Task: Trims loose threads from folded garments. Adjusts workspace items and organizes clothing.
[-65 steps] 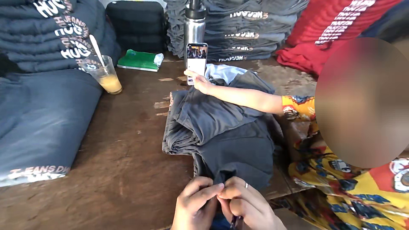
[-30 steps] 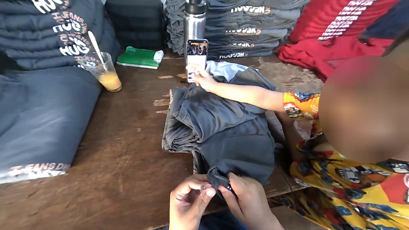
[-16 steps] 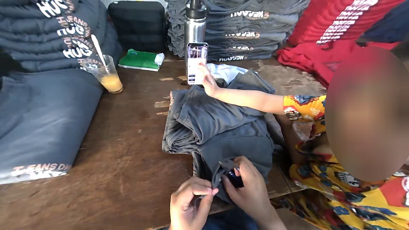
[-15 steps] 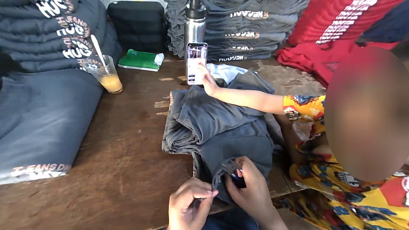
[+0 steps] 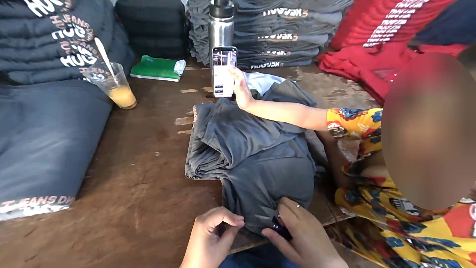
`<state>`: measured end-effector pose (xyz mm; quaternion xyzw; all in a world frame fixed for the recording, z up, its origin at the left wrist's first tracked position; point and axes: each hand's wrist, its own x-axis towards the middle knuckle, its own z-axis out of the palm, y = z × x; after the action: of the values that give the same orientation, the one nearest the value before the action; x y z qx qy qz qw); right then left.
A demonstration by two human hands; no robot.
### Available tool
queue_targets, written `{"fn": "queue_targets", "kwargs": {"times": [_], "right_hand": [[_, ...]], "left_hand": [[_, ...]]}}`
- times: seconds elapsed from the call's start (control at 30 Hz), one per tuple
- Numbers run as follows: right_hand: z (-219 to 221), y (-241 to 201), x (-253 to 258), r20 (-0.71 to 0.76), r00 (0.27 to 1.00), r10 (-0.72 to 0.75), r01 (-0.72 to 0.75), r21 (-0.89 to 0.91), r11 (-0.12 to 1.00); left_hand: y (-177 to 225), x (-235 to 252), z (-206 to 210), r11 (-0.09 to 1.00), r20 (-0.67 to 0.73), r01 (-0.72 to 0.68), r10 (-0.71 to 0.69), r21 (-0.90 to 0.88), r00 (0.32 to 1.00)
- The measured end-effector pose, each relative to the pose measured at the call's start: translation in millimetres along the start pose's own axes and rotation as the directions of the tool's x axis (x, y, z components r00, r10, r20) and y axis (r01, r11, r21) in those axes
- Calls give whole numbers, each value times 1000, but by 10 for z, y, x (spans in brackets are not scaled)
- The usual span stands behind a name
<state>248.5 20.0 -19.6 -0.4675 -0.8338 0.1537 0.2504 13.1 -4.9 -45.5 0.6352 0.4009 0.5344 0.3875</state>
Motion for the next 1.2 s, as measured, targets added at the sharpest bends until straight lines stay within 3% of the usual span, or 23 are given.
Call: {"fn": "queue_targets", "kwargs": {"times": [0.1,0.27,0.47,0.67,0.83,0.93,0.97,1.03,1.07,1.1,1.13,1.2], "right_hand": [[-136,-168,136,194,978,81,-88,30,996],[-203,-194,158,307,945,116,-130,23,991],[-73,-80,76,171,985,-16,12,22,1000],[-130,-249,155,312,933,178,-189,6,982],[-154,-195,128,277,947,160,-193,95,977],[-237,-112,102,285,942,175,-247,242,938],[-257,-84,88,277,944,182,-260,278,925],[-275,-34,75,251,949,189,-266,323,908],[-282,-29,88,247,951,188,-267,341,901],[-294,-54,130,240,955,173,-253,357,899],[-325,-122,221,233,962,145,-226,371,901],[-391,-277,436,197,978,67,-142,392,909]], "left_hand": [[14,5,107,996,-54,-58,54,-75,997],[35,33,162,989,-53,-138,135,-62,989],[13,8,170,985,-61,-120,113,-126,992],[-8,2,174,982,6,-131,133,-134,991],[30,-19,108,933,-7,-85,88,-350,996],[123,-37,-24,880,158,-4,90,-474,983],[184,-57,-100,915,284,52,70,-400,956],[414,-97,-273,993,584,104,-118,58,803],[540,-101,-312,950,670,94,-278,298,689],[619,-103,-314,890,679,84,-399,447,616],[648,-107,-311,856,650,55,-430,514,627],[599,-114,-333,855,573,-63,-289,515,767]]}}
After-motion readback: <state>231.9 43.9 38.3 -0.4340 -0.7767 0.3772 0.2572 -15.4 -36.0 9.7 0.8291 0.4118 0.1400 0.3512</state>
